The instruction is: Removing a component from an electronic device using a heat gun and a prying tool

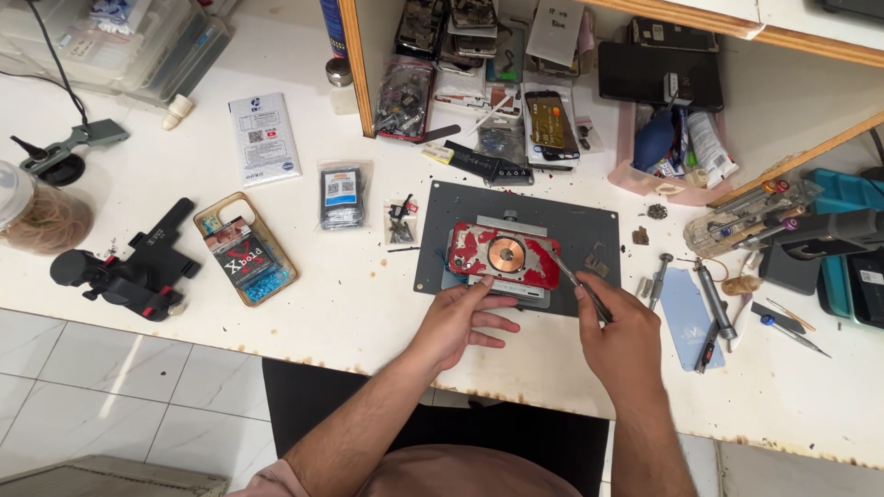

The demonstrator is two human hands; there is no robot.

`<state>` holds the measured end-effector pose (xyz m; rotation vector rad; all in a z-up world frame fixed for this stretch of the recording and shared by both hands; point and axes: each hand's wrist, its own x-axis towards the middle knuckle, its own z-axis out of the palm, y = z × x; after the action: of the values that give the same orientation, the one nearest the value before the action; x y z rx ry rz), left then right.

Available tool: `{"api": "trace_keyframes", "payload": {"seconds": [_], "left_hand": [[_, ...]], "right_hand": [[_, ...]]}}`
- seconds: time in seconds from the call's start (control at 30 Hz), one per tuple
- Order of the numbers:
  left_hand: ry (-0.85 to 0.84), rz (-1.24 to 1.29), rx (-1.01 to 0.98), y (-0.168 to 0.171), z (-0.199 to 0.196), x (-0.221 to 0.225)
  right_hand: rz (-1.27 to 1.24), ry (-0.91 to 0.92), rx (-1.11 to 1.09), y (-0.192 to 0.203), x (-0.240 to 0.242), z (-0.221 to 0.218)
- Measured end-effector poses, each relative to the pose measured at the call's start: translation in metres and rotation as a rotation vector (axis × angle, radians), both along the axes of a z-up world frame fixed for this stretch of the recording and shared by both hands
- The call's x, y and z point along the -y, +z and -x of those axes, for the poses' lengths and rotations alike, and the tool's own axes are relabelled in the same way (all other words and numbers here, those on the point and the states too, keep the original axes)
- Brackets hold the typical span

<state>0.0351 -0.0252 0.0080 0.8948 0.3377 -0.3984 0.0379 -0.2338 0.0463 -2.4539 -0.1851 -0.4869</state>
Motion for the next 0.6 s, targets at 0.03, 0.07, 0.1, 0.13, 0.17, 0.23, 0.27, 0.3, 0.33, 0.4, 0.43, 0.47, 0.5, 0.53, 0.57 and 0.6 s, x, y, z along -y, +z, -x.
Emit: {"api": "trace_keyframes", "payload": {"seconds": [0.03,0.07,0.1,0.13,0.17,0.23,0.27,0.3,0.33,0.4,0.43,0.47,0.5,0.53,0.57,0.6], "left_hand": [[-0.004,0.002,-0.002,0.001,0.000,0.000],[-0.002,0.005,-0.007,0.002,0.000,0.000],[-0.001,0.007,-0.012,0.003,0.001,0.001],[-0.005,0.008,-0.013,0.003,0.000,0.001],[-0.005,0.019,-0.013,0.003,0.000,0.001],[-0.004,0.031,-0.012,0.003,-0.001,0.002],[-0.002,0.019,0.001,0.001,-0.001,0.003],[-0.003,0.007,0.014,0.000,-0.001,0.004],[-0.005,0.008,0.013,-0.004,-0.002,0.006],[0.017,-0.011,0.034,-0.012,-0.003,0.009],[0.018,-0.010,0.036,-0.011,-0.003,0.009],[0.028,-0.010,0.035,-0.010,-0.004,0.009],[0.038,-0.010,0.030,-0.009,-0.003,0.010],[0.038,-0.009,0.028,-0.009,-0.003,0.010],[0.038,-0.014,0.034,-0.010,-0.003,0.010],[0.038,-0.019,0.041,-0.010,-0.003,0.010]], "right_hand": [[0.002,-0.004,-0.002,-0.001,0.001,0.002],[-0.005,-0.006,-0.014,-0.002,0.003,0.004],[-0.012,-0.009,-0.025,-0.004,0.004,0.006],[-0.011,-0.013,-0.027,-0.004,0.006,0.009],[0.018,-0.015,-0.040,-0.005,0.009,0.011],[0.048,-0.016,-0.053,-0.004,0.009,0.014],[0.059,-0.026,-0.057,-0.003,0.008,0.016],[0.069,-0.038,-0.061,-0.002,0.007,0.018],[0.069,-0.040,-0.061,-0.002,0.007,0.019],[0.095,-0.038,-0.070,-0.001,0.005,0.019],[0.096,-0.038,-0.068,0.000,0.004,0.018],[0.096,-0.037,-0.078,0.002,0.003,0.018],[0.097,-0.035,-0.092,0.002,0.003,0.019],[0.098,-0.035,-0.094,0.002,0.003,0.018],[0.113,-0.033,-0.106,0.002,0.004,0.018],[0.129,-0.032,-0.117,0.001,0.004,0.018]]}}
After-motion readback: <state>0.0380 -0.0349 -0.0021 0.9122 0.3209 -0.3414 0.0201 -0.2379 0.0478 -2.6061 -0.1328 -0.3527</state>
